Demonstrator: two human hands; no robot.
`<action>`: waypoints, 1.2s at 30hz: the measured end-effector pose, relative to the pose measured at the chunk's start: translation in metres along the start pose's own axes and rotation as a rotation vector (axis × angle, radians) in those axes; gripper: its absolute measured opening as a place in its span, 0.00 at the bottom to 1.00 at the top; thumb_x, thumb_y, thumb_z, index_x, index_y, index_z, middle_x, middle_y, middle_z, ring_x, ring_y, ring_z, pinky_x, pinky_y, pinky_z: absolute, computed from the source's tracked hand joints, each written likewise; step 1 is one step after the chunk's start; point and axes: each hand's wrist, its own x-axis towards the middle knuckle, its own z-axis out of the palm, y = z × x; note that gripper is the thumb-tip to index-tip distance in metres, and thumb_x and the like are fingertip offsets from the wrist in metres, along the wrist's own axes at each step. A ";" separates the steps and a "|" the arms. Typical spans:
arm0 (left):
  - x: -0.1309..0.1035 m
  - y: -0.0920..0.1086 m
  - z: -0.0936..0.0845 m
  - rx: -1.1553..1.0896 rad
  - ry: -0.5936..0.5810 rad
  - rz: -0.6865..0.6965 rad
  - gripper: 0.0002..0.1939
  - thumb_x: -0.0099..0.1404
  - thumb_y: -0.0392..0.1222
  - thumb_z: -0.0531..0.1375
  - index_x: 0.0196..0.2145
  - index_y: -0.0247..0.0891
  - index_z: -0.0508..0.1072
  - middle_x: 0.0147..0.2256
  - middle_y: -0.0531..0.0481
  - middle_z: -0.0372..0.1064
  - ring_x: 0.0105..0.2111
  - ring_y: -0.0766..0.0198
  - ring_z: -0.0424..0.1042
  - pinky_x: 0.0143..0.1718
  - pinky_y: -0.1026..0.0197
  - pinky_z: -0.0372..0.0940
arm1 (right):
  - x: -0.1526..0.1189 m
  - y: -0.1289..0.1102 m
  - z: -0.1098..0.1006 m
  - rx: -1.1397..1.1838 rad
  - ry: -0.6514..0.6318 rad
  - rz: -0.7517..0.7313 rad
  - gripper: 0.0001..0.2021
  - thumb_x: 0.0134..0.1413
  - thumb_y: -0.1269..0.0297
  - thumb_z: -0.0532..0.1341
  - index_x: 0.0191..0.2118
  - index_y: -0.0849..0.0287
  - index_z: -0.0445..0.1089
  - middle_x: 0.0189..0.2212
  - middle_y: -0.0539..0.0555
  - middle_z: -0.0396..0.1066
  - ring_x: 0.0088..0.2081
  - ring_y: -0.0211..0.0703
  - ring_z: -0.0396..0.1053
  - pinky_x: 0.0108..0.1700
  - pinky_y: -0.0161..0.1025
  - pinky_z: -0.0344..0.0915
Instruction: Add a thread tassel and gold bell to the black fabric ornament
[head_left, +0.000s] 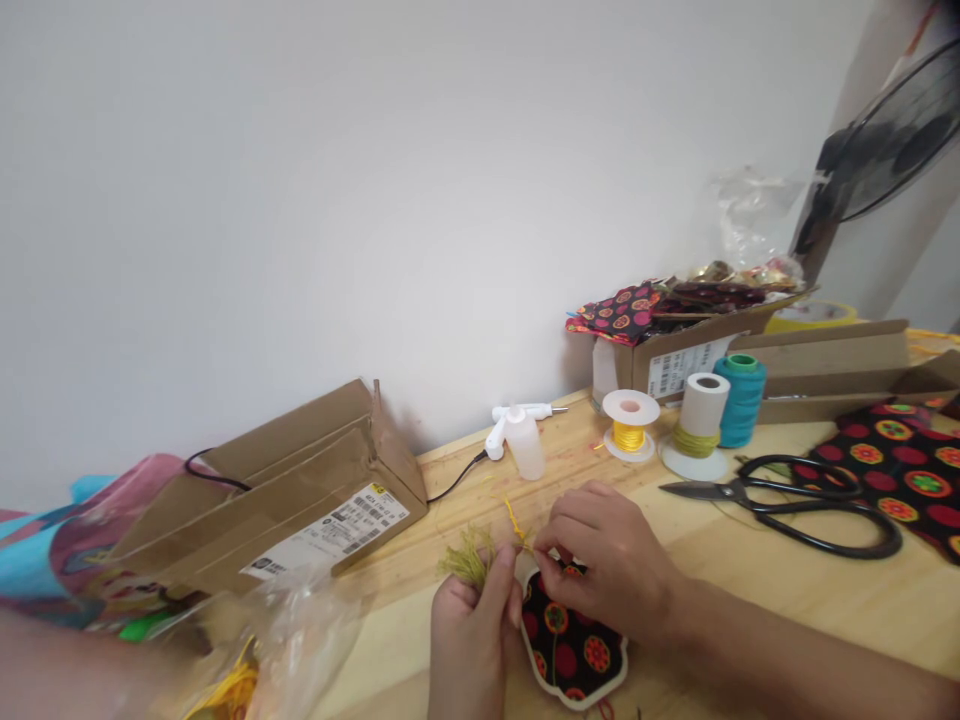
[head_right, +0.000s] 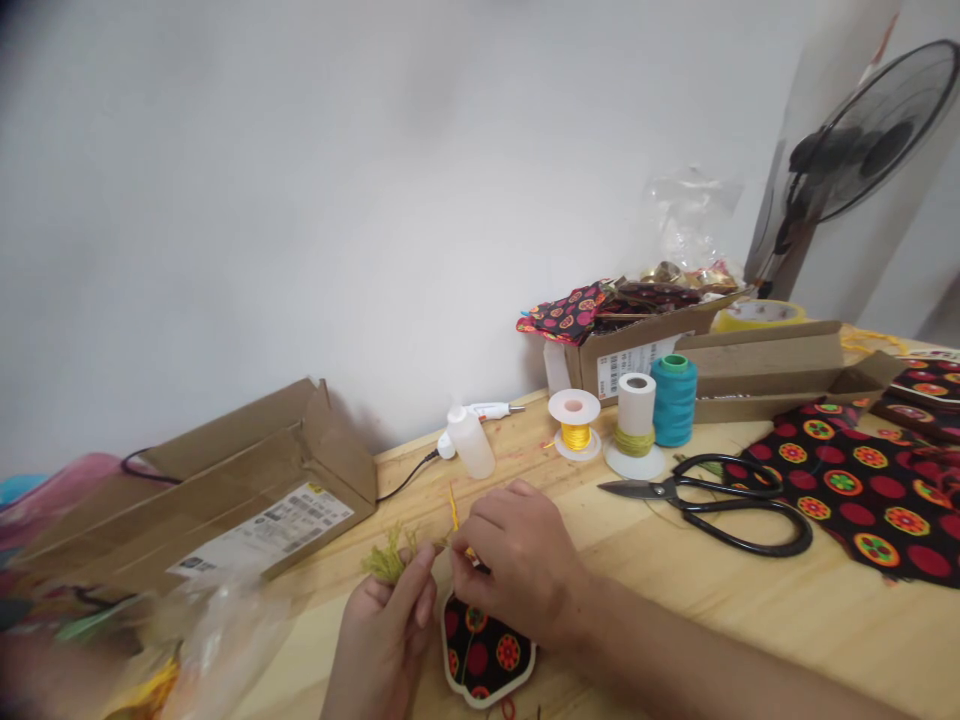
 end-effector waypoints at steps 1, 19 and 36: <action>0.000 0.001 0.000 0.006 0.002 0.002 0.24 0.50 0.48 0.62 0.08 0.36 0.56 0.09 0.62 0.43 0.12 0.75 0.44 0.14 0.70 0.43 | 0.000 0.000 0.000 0.000 -0.003 0.004 0.06 0.41 0.74 0.54 0.21 0.58 0.64 0.17 0.47 0.65 0.21 0.35 0.60 0.27 0.35 0.51; 0.002 0.000 0.003 0.068 0.039 0.024 0.24 0.49 0.49 0.62 0.07 0.36 0.56 0.08 0.62 0.43 0.12 0.75 0.42 0.13 0.69 0.41 | 0.003 0.002 -0.001 -0.045 -0.032 0.069 0.07 0.43 0.73 0.56 0.20 0.59 0.66 0.16 0.47 0.65 0.20 0.34 0.60 0.26 0.34 0.52; 0.000 0.008 0.002 0.017 -0.009 -0.033 0.28 0.53 0.49 0.59 0.06 0.38 0.51 0.07 0.64 0.36 0.11 0.76 0.38 0.14 0.67 0.33 | 0.000 -0.004 0.000 0.097 -0.024 0.123 0.06 0.44 0.72 0.56 0.21 0.59 0.66 0.16 0.47 0.64 0.21 0.34 0.61 0.26 0.33 0.54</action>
